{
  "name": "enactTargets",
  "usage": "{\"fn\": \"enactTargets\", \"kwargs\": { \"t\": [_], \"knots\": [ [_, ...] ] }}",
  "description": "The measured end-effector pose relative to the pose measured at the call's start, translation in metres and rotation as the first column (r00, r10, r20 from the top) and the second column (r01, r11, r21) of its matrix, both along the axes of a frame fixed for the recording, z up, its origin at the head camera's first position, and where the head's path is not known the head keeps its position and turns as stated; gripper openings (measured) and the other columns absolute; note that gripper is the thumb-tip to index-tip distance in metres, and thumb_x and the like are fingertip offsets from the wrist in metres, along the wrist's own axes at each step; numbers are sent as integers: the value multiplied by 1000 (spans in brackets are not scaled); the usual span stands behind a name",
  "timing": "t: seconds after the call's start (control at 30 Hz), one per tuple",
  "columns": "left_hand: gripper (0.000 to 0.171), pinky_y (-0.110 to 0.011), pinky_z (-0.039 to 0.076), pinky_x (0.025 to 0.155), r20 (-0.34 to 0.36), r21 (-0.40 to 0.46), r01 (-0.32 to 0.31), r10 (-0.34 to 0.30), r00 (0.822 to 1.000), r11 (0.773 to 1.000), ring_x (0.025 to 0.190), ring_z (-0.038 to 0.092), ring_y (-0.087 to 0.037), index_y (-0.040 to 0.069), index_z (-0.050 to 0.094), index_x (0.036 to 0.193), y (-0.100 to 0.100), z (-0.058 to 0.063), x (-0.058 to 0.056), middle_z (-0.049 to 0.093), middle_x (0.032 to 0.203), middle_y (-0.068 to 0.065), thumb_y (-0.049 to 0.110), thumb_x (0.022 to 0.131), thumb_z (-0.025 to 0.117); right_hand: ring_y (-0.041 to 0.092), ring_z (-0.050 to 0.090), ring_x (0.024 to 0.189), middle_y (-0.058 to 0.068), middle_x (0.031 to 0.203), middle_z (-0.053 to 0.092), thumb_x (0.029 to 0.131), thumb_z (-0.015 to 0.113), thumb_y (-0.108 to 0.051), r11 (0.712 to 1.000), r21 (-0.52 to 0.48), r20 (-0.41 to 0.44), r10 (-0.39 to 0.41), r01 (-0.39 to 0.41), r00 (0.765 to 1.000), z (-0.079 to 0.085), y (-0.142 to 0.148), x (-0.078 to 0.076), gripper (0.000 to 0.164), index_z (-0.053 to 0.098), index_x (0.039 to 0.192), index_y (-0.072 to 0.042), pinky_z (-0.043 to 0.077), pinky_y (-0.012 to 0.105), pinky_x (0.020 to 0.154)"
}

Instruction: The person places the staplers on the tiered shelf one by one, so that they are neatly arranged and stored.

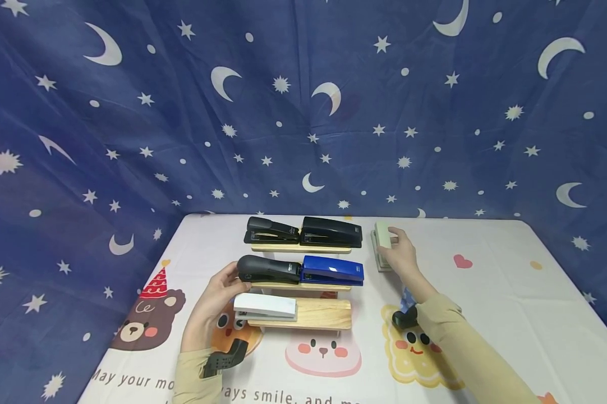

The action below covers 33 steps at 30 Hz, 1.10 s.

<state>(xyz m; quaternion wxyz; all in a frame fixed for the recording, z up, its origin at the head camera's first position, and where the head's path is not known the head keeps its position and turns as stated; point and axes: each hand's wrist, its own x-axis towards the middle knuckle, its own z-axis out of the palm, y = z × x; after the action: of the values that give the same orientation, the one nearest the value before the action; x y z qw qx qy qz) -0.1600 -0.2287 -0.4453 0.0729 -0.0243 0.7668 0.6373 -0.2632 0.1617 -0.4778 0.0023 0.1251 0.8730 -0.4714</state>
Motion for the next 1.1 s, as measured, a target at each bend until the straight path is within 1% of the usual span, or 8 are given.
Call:
{"fn": "enactTargets", "kwargs": {
  "t": [0.3, 0.4, 0.53, 0.63, 0.73, 0.87, 1.0, 1.1],
  "knots": [
    [57, -32, 44, 91, -1, -7, 11, -11, 1000, 1000, 99, 61, -9, 2, 47, 138, 0, 0, 0, 54, 134, -21, 0, 83, 59, 38, 52, 122, 24, 138, 47, 88, 63, -13, 999, -24, -19, 25, -26, 999, 10, 4, 16, 71, 28, 150, -10, 50, 49, 94],
    [56, -36, 43, 95, -2, -7, 10, -10, 1000, 1000, 100, 61, -10, 3, 47, 137, 0, 0, 0, 54, 134, -21, 0, 82, 59, 38, 53, 119, 24, 137, 47, 88, 63, -13, 999, -10, -27, 35, -35, 999, 15, 5, 22, 71, 28, 150, -10, 51, 48, 93],
    [53, -45, 38, 102, -5, -14, 6, -6, 1000, 1000, 101, 61, -12, 4, 49, 135, 0, -1, 0, 58, 129, -17, -1, 82, 59, 38, 53, 118, 25, 136, 48, 88, 64, -12, 998, 2, -41, 55, -55, 998, 22, 6, 30, 71, 29, 150, -9, 50, 49, 93],
    [52, -49, 36, 103, -7, -19, 3, -3, 1000, 1000, 100, 60, -13, 3, 50, 133, 0, -2, 0, 60, 124, -15, -1, 82, 58, 39, 52, 119, 25, 136, 48, 87, 64, -11, 998, -11, -37, 61, -61, 997, 29, 6, 37, 72, 29, 150, -11, 49, 50, 94],
    [54, -50, 36, 104, -7, -18, 1, -1, 1000, 1000, 100, 60, -13, 4, 49, 135, 0, -2, 0, 59, 126, -16, -1, 82, 58, 39, 51, 120, 24, 137, 49, 86, 65, -10, 997, -24, -41, 68, -69, 997, 34, 7, 44, 72, 30, 150, -12, 49, 51, 95],
    [56, -45, 40, 100, -4, -18, 2, -2, 1000, 1000, 98, 61, -11, 4, 48, 137, 0, -1, 1, 57, 130, -20, 0, 82, 59, 39, 52, 118, 25, 134, 51, 85, 65, -9, 996, -18, -79, 88, -90, 993, 39, 8, 53, 71, 33, 148, -11, 50, 51, 93],
    [56, -33, 47, 87, 0, -18, 9, -9, 1000, 1000, 94, 61, -11, 3, 48, 136, -1, 0, 0, 60, 124, -18, 1, 82, 61, 38, 53, 117, 26, 133, 52, 85, 65, -8, 994, -15, -103, 105, -107, 989, 43, 8, 61, 70, 34, 147, -10, 50, 51, 91],
    [54, -30, 48, 82, -7, -10, 21, -21, 1000, 1000, 93, 61, -11, 2, 48, 135, -1, 1, 0, 62, 119, -15, 0, 82, 61, 38, 52, 116, 26, 133, 52, 84, 65, -7, 993, -27, -103, 112, -115, 988, 46, 8, 67, 70, 35, 147, -9, 50, 51, 91]
  ]
}}
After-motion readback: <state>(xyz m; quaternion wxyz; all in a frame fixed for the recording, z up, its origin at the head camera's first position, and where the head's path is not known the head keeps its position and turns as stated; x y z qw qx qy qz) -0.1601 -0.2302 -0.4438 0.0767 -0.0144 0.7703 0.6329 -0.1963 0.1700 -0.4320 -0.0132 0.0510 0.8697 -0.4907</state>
